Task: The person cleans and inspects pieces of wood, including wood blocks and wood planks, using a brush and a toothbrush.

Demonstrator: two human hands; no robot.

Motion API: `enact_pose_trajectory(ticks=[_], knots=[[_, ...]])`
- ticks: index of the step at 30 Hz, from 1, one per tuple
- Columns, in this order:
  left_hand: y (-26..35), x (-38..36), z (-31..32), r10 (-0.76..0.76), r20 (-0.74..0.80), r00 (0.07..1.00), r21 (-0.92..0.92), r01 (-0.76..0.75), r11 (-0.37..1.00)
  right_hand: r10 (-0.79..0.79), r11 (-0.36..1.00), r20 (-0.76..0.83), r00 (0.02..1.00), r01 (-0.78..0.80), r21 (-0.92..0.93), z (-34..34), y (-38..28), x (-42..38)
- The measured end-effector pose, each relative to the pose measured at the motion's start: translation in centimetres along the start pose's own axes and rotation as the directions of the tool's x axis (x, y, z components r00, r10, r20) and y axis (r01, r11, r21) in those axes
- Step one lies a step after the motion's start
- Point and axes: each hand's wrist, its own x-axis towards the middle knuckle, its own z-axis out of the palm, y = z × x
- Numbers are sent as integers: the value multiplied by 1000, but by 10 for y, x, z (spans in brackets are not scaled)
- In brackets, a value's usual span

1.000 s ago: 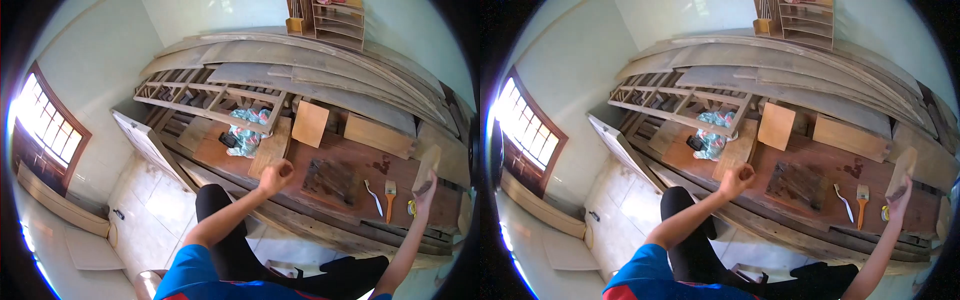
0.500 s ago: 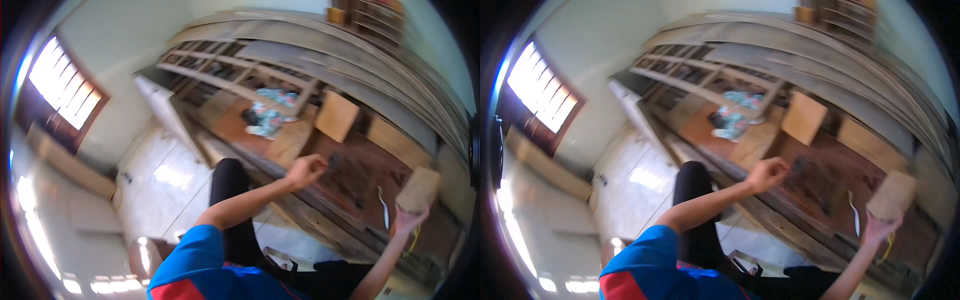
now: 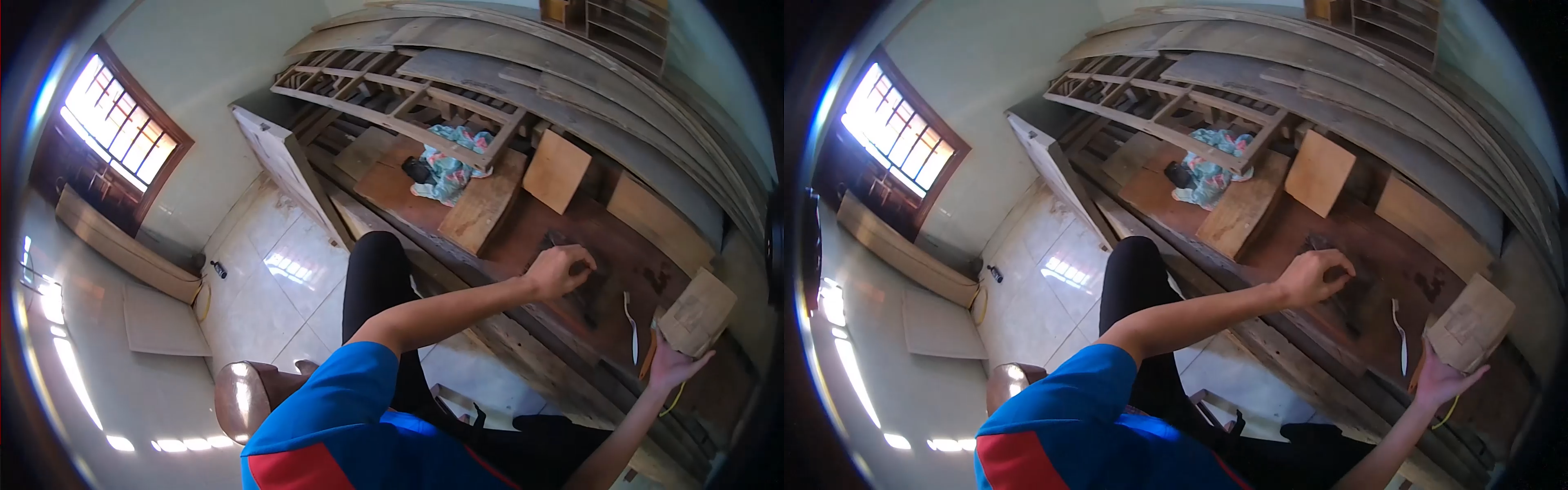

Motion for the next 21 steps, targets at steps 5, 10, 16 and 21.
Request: enact_pose_trajectory(ticks=[5,10,16,21], knots=[[31,0,8,-134,21,991,-112,136,984,20,1000,-1,1000,-20,-20,-21,3,2],[42,2,40,-38,-172,984,-186,5,983,91,995,132,987,-85,-52,-38,22,8],[40,-15,-6,-135,-46,990,-35,134,990,-115,501,439,891,434,-749,-32,38,11],[9,-36,-46,-351,42,935,-71,353,933,-102,323,326,940,342,-883,-36,40,7]])
